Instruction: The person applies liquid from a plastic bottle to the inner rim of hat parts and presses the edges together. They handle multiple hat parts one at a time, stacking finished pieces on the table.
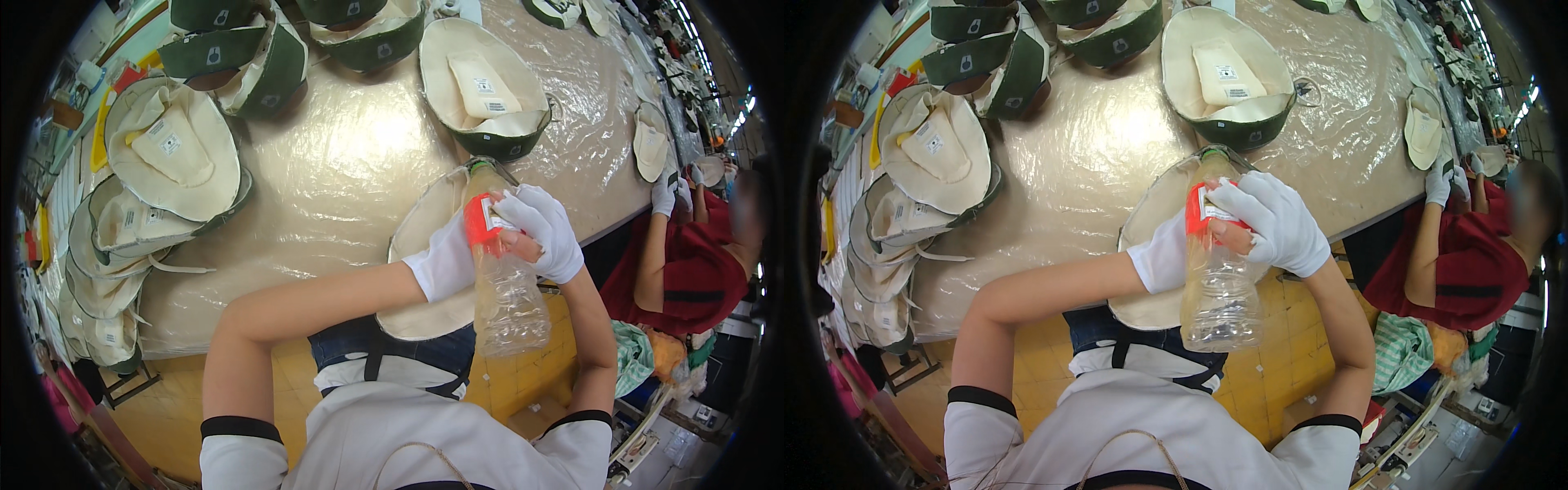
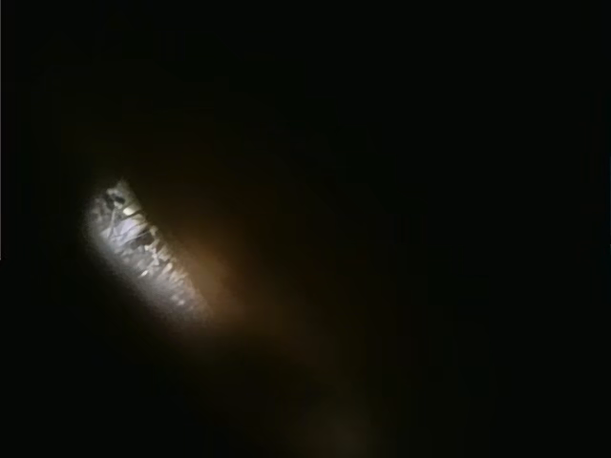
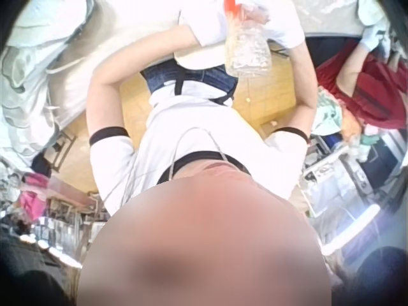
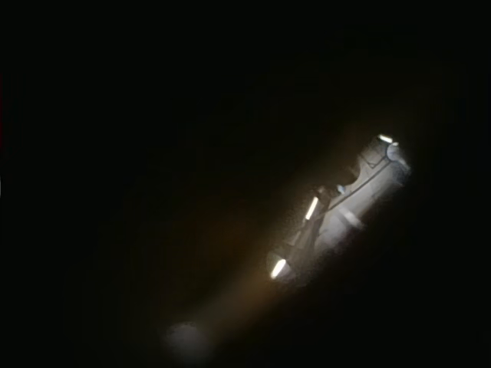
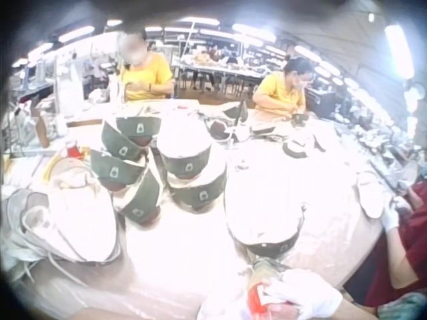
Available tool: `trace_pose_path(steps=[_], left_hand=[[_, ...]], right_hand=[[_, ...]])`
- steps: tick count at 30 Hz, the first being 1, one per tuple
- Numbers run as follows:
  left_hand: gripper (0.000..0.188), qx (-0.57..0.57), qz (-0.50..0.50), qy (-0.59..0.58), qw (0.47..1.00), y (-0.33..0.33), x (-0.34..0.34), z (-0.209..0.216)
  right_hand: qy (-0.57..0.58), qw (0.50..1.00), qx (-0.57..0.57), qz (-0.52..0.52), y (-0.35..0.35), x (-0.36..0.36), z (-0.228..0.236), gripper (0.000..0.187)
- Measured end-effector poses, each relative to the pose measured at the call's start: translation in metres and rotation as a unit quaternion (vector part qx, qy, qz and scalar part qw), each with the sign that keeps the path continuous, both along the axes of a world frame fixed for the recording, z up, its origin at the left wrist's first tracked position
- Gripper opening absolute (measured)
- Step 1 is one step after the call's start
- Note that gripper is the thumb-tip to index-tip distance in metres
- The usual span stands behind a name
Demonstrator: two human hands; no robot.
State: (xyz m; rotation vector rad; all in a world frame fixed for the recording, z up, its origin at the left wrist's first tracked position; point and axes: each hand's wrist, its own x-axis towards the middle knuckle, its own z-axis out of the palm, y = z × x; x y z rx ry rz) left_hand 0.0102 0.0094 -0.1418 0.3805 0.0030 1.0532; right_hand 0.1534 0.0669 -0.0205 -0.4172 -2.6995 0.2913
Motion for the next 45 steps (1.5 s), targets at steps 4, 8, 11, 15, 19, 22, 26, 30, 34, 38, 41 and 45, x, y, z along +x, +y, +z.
trace_pose_path(steps=[4,8,11,15,19,22,26,30,34,38,41,45], left_hand=[[0.024,0.056,0.113,0.128,0.984,0.0,0.002,0.018],[0.042,0.152,0.14,0.331,0.921,-0.007,-0.008,0.036],[0.05,0.214,0.131,0.417,0.873,-0.008,-0.014,0.036],[0.045,0.238,0.138,0.432,0.859,-0.004,-0.013,0.023],[0.033,0.047,0.062,0.155,0.985,0.0,-0.007,0.012],[0.028,-0.004,0.005,0.028,1.0,0.003,-0.002,0.011],[0.032,-0.153,-0.117,-0.126,0.973,0.005,0.004,0.019],[0.039,-0.125,-0.046,0.003,0.991,0.007,0.004,0.03],[0.032,0.095,0.152,0.328,0.927,-0.003,0.002,0.032],[0.025,0.07,0.149,0.23,0.959,-0.008,0.002,0.025],[0.03,-0.02,-0.088,-0.232,0.969,0.015,0.014,0.016],[0.035,0.013,-0.161,-0.436,0.886,0.025,0.038,0.007]], right_hand=[[-0.011,0.992,0.125,0.015,0.003,0.0,0.002,0.039],[-0.072,0.987,0.144,-0.022,-0.011,0.012,0.007,0.043],[-0.052,0.993,0.103,-0.02,-0.015,0.016,0.011,0.048],[0.01,0.996,0.089,-0.001,-0.005,0.003,0.001,0.052],[0.01,0.991,0.132,0.025,0.006,-0.007,-0.004,0.045],[-0.072,0.986,0.147,-0.034,-0.003,0.003,0.004,0.043],[-0.081,0.981,0.088,-0.153,-0.025,0.021,0.008,0.052],[-0.027,0.982,0.151,-0.106,-0.028,0.024,-0.002,0.053],[0.02,0.988,0.136,-0.065,-0.01,0.012,-0.011,0.053],[0.0,0.995,0.1,-0.01,0.001,0.003,-0.009,0.044],[0.022,0.998,0.036,-0.044,0.003,0.002,-0.007,0.036],[0.094,0.989,-0.069,-0.092,0.007,0.0,-0.01,0.035]])
